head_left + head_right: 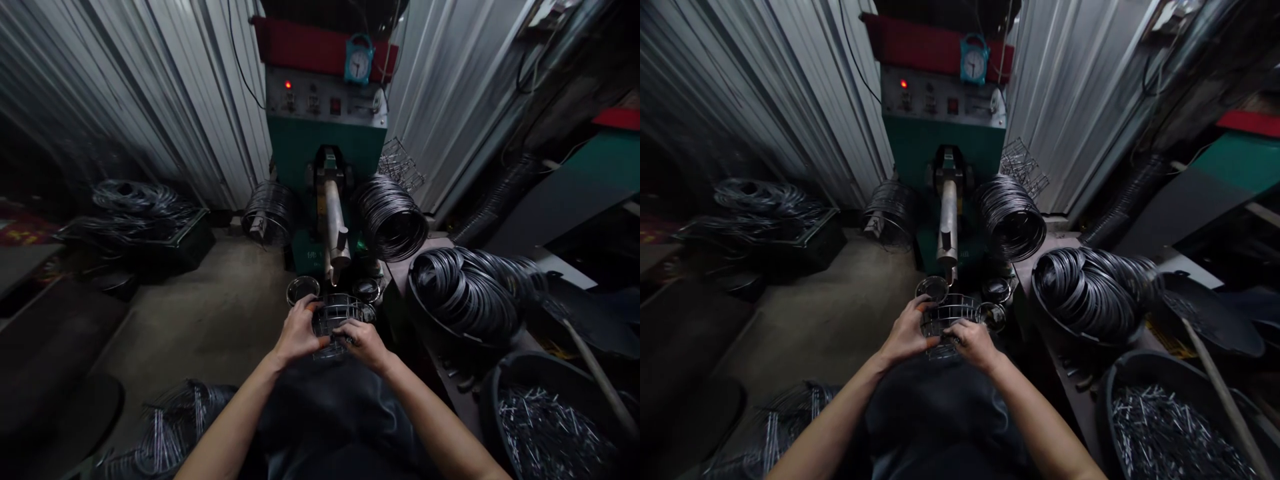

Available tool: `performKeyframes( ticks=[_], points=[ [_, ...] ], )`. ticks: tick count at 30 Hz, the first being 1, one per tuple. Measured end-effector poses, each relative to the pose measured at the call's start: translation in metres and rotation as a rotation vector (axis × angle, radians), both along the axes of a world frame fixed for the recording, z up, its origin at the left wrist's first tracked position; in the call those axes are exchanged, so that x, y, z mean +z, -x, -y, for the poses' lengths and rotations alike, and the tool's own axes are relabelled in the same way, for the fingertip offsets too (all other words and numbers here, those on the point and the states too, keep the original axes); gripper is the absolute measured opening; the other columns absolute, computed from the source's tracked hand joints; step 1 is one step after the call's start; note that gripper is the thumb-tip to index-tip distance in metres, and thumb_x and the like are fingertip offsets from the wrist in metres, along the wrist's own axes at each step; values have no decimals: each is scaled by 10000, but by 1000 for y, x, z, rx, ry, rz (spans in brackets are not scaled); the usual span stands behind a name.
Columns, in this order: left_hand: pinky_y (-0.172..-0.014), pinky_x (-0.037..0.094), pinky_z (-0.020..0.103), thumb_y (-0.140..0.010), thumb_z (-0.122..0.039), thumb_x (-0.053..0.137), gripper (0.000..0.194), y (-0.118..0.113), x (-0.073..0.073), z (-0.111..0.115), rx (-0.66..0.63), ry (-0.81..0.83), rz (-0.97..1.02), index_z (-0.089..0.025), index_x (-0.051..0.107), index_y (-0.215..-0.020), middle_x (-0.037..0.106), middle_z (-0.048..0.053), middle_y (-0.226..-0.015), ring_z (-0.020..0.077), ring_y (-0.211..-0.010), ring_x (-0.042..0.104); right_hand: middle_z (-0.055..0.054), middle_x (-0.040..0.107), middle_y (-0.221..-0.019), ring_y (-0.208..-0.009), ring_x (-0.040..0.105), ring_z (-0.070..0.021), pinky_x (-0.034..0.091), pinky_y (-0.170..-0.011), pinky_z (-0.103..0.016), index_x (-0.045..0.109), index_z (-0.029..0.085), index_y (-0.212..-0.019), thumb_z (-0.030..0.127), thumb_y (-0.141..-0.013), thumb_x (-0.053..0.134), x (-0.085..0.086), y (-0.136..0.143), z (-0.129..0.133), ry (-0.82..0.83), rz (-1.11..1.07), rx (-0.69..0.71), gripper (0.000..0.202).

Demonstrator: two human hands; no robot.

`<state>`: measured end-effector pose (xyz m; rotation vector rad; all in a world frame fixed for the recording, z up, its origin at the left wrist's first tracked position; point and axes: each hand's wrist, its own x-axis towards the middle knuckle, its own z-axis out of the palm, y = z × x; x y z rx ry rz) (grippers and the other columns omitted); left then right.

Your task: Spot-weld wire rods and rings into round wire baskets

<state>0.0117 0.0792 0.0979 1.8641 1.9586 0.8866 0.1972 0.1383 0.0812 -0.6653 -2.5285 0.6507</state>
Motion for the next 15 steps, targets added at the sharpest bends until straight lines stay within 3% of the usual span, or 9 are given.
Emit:
performKeyframes(
  ticks=[9,15],
  points=[
    [-1015,406,446,-525,-252,739,654,15,-7,-18,-34,-86,40,-176,532,-1141,465,132,-1299,305,-1230,447,-52,691,-909,-826,657,-150,510,-730,-235,667,203,-944,74,-787,567,5,10,-17,-31,-24,1,226],
    [-1008,408,428,-553,-272,733,606,21,-2,-38,-3,-56,45,-185,542,-1122,466,119,-1290,288,-1212,464,-54,695,-900,-826,661,-158,506,-730,-239,674,194,-912,96,-785,601,12,20,-38,-50,-21,-17,176]
  ],
)
